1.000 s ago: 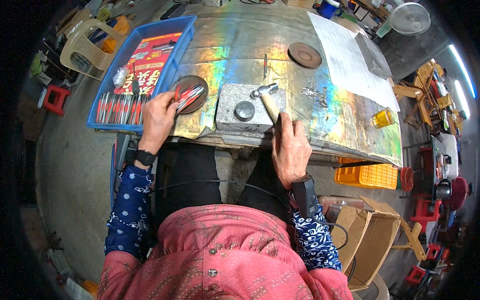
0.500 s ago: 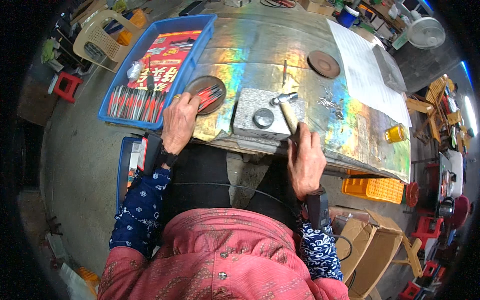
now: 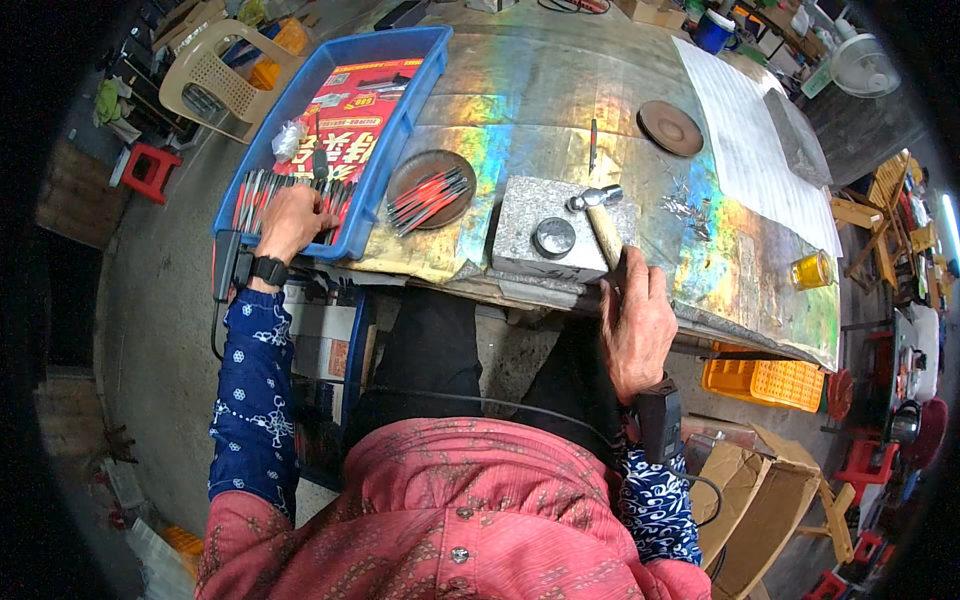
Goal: The person repeatedly picks up small metal pins, places them on a metal block, and strikes them with a hammer to shape the ends. The person uses tweezers to hold the pins and a hammer to strike them. The shaped pins are placed on the table.
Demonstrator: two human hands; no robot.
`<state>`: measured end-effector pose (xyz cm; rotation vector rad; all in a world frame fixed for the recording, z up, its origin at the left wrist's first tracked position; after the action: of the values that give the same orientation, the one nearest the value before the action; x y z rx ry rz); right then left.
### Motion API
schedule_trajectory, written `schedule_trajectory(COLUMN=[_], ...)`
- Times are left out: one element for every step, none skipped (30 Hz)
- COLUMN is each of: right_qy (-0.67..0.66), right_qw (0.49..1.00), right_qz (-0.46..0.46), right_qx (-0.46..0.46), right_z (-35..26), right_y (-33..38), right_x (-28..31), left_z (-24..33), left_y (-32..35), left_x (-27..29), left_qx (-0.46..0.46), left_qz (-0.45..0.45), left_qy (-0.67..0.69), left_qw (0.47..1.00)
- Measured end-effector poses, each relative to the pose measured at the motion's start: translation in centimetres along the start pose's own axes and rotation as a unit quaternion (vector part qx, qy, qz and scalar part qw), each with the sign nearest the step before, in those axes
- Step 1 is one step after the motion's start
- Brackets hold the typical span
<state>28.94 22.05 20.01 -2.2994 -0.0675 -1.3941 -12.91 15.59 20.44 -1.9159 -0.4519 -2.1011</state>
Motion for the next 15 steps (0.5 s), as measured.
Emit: schedule_trajectory(right_qy=[0.009, 0.014, 0.015, 0.020, 0.023, 0.019, 0.015, 0.004, -0.006, -0.013, -0.026, -0.041, -0.068, -0.066, -0.065], right_qw=[1.000, 1.000, 1.000, 1.000, 1.000, 1.000, 1.000, 1.000, 1.000, 0.999, 0.999, 0.998, 0.997, 0.997, 0.997], right_qz=[-0.002, 0.001, 0.010, 0.002, 0.001, -0.011, -0.015, -0.018, -0.020, -0.027, -0.030, -0.041, -0.019, -0.009, 0.000], right_qx=[0.000, 0.004, 0.008, 0.003, -0.003, -0.011, -0.019, -0.017, -0.015, -0.019, -0.013, -0.035, -0.033, -0.038, -0.042], right_z=[-0.1, -0.1, -0.2, -0.3, -0.4, -0.5, -0.5, -0.6, -0.6, -0.5, -0.3, 0.1, 0.5, 1.1, 1.8], right_y=[0.0, -0.1, -0.1, -0.2, -0.2, -0.3, -0.4, -0.6, -0.7, -0.9, -1.2, -1.5, -1.7, -2.0, -2.3], right_x=[0.0, 0.1, 0.2, 0.2, 0.4, 0.5, 0.7, 0.9, 1.2, 1.4, 1.7, 1.9, 2.2, 2.4, 2.4], left_z=[0.0, 0.0, 0.0, -0.1, -0.2, -0.3, -0.4, -0.5, -0.6, -0.7, -0.7, -0.7, -0.6, -0.7, -0.7], left_y=[-0.2, -0.5, -0.8, -1.2, -1.6, -1.7, -1.9, -2.0, -2.1, -2.1, -2.1, -2.2, -2.3, -2.3, -2.5], left_x=[-0.2, -0.3, -0.5, -0.8, -1.0, -1.3, -1.5, -1.8, -2.0, -2.2, -2.3, -2.5, -2.5, -2.6, -2.7], left_qx=[0.004, -0.001, -0.008, 0.017, 0.008, 0.007, 0.000, -0.020, -0.033, -0.063, -0.079, -0.094, -0.103, -0.090, -0.084], left_qz=[0.002, 0.016, 0.025, 0.003, -0.018, -0.006, 0.020, 0.020, 0.009, 0.027, 0.036, 0.040, 0.045, 0.056, 0.044], left_qy=[-0.015, -0.032, -0.047, -0.025, -0.027, -0.035, -0.041, -0.041, -0.044, -0.058, -0.083, -0.077, -0.080, -0.061, -0.055], left_qw=[1.000, 0.999, 0.999, 1.000, 0.999, 0.999, 0.999, 0.999, 0.998, 0.996, 0.993, 0.992, 0.990, 0.993, 0.994])
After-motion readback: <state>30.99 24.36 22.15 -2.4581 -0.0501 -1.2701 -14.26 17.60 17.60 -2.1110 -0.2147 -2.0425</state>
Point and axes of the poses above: each hand's wrist, its own y-axis away from the middle knuckle, its own x-axis out of the back of the hand, z = x × y, the point moved 2 cm from there along -y, towards the middle knuckle, and after that the axes turned 7 degrees about -x, right-handed, at the moved point
